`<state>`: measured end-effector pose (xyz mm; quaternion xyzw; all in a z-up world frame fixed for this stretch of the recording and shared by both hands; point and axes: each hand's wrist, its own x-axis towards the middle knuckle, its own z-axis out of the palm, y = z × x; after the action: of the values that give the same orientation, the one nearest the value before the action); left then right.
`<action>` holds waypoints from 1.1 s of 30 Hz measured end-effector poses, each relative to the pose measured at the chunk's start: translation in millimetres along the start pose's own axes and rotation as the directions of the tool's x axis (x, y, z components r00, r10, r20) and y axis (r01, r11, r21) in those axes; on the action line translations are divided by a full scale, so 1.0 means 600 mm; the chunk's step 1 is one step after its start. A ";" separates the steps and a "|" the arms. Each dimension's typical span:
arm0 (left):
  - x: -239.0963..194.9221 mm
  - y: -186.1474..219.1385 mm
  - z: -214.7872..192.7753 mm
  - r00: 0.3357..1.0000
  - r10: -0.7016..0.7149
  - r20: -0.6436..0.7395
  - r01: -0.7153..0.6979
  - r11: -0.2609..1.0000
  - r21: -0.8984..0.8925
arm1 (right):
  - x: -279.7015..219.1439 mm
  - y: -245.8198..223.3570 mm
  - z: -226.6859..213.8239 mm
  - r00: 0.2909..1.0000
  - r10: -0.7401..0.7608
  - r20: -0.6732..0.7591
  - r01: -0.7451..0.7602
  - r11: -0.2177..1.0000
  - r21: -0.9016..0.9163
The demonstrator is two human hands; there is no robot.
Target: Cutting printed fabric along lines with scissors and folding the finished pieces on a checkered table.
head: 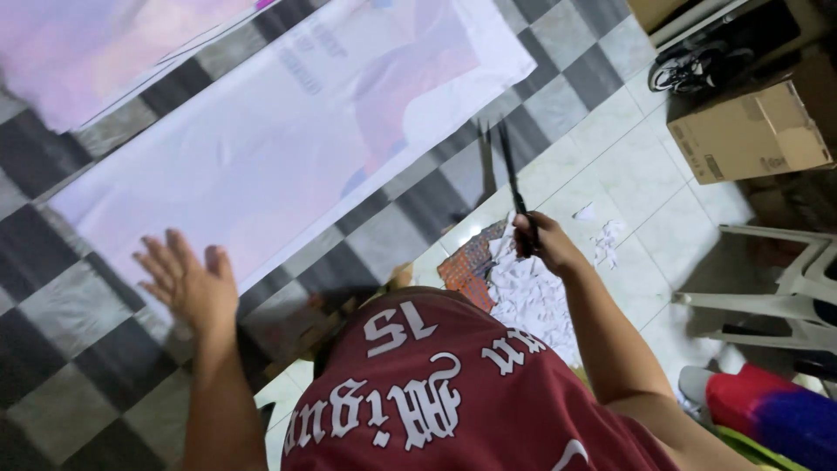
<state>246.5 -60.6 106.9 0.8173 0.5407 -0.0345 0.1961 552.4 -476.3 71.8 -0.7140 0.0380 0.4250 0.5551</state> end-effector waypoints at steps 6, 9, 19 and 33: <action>0.008 -0.025 0.067 0.991 0.050 -0.122 -0.062 0.994 -0.095 | 0.077 -0.065 -0.019 0.994 0.003 0.113 0.008 0.995 -0.096; 0.015 -0.038 0.085 0.980 0.086 -0.178 -0.098 0.993 -0.062 | 0.114 -0.081 -0.019 0.991 0.005 0.134 0.002 0.999 -0.050; 0.023 -0.041 0.095 0.966 0.108 -0.236 -0.128 0.989 -0.072 | 0.145 -0.107 -0.019 0.991 0.002 0.136 0.016 0.992 -0.127; 0.029 -0.034 0.087 0.958 0.139 -0.252 -0.153 0.987 -0.037 | 0.163 -0.087 -0.060 0.986 -0.048 0.157 0.070 0.989 -0.134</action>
<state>243.4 -57.4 48.3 0.8471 0.4998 0.0979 0.1518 662.4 -444.9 49.0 -0.7167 -0.0556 0.4638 0.5178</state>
